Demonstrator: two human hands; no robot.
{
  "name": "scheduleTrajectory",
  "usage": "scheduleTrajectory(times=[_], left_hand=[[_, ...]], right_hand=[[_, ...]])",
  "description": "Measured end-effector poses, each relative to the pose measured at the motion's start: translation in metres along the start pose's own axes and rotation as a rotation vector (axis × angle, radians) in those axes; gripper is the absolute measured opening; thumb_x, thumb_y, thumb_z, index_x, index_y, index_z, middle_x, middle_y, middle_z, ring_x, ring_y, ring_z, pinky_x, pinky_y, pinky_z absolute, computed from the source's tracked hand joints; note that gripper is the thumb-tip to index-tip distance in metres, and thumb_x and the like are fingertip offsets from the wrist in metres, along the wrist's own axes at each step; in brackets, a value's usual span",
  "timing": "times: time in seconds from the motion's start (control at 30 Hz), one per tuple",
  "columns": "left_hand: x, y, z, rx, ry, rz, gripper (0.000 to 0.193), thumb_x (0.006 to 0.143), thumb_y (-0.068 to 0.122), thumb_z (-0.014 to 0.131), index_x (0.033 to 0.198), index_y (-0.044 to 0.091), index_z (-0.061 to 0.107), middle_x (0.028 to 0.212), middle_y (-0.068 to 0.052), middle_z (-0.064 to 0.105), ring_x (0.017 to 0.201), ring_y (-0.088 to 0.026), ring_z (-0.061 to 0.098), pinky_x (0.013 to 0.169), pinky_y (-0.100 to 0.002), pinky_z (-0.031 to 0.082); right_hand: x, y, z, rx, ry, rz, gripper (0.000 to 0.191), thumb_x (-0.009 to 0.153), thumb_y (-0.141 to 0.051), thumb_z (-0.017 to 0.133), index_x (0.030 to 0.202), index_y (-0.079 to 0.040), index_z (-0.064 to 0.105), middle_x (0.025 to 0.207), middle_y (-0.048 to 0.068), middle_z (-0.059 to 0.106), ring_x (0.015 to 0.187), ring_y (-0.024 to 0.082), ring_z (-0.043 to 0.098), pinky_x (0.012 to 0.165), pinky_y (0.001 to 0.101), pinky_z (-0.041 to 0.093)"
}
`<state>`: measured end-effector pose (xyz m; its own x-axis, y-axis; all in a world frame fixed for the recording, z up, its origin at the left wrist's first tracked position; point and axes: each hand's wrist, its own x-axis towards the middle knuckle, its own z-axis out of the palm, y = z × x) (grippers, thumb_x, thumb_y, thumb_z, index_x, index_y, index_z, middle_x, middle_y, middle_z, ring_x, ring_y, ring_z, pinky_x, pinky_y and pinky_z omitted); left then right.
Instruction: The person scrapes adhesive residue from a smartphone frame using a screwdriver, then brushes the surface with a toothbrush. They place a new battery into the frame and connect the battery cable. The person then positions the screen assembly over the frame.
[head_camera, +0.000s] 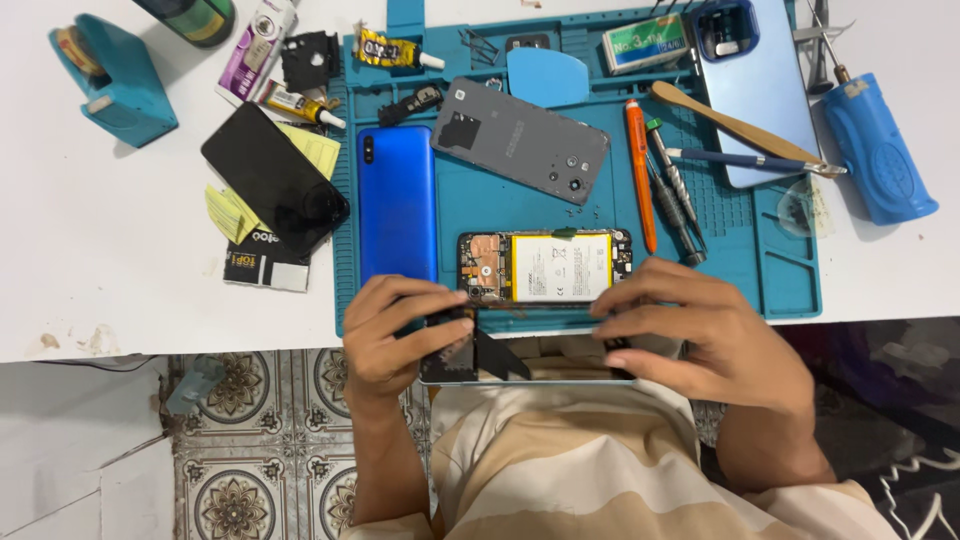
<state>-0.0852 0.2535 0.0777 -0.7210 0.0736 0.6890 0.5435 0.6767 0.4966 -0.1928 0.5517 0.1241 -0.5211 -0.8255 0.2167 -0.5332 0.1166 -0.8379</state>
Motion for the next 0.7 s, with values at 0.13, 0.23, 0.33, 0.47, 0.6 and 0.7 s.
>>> scheduleTrajectory(times=[0.13,0.23,0.33,0.47,0.6,0.7], left_hand=[[0.002,0.002,-0.001,-0.02,-0.068,-0.007,0.013,0.077,0.015,0.079,0.09,0.02,0.079,0.099,0.002,0.078,0.09,-0.02,0.072,0.074,-0.034,0.049],[0.005,0.006,0.0,-0.035,-0.12,-0.011,0.016,0.076,0.01,0.079,0.09,0.017,0.078,0.099,0.002,0.077,0.093,-0.02,0.072,0.076,-0.035,0.049],[0.007,0.01,0.004,-0.094,-0.149,-0.007,0.02,0.074,0.005,0.079,0.089,0.017,0.078,0.097,0.002,0.077,0.094,-0.02,0.071,0.076,-0.035,0.049],[0.005,0.011,0.007,-0.156,-0.158,-0.027,0.02,0.071,0.003,0.08,0.086,0.016,0.078,0.092,0.004,0.076,0.089,-0.019,0.069,0.074,-0.035,0.047],[0.003,0.009,0.007,-0.18,-0.154,0.001,0.019,0.071,0.004,0.083,0.086,0.016,0.079,0.09,0.005,0.076,0.086,-0.017,0.069,0.071,-0.034,0.045],[0.002,0.007,0.005,-0.132,-0.144,0.011,0.021,0.068,0.005,0.083,0.085,0.016,0.08,0.091,0.004,0.076,0.086,-0.018,0.069,0.071,-0.034,0.046]], right_hand=[[0.018,-0.007,0.011,-0.128,0.004,-0.068,0.03,0.081,-0.021,0.081,0.106,-0.006,0.075,0.108,0.009,0.072,0.1,0.027,0.068,0.085,0.0383,0.053],[0.029,-0.011,0.022,-0.229,-0.082,-0.037,0.041,0.079,-0.024,0.083,0.112,-0.003,0.073,0.1,0.012,0.072,0.092,0.032,0.067,0.078,0.0413,0.052],[0.035,-0.012,0.034,-0.262,-0.146,0.075,0.044,0.077,-0.026,0.084,0.113,-0.004,0.073,0.09,0.012,0.072,0.084,0.034,0.068,0.072,0.0436,0.052],[0.035,-0.008,0.04,-0.166,-0.118,0.052,0.022,0.083,-0.013,0.077,0.104,-0.006,0.075,0.089,0.009,0.073,0.083,0.03,0.07,0.072,0.0397,0.054],[0.034,-0.003,0.039,-0.073,-0.132,0.053,0.024,0.082,-0.008,0.076,0.105,-0.005,0.076,0.088,0.009,0.073,0.081,0.028,0.071,0.072,0.0381,0.056],[0.038,0.0,0.044,-0.054,-0.106,0.056,0.026,0.08,-0.006,0.076,0.106,-0.004,0.075,0.089,0.009,0.073,0.081,0.027,0.071,0.071,0.0377,0.056]])
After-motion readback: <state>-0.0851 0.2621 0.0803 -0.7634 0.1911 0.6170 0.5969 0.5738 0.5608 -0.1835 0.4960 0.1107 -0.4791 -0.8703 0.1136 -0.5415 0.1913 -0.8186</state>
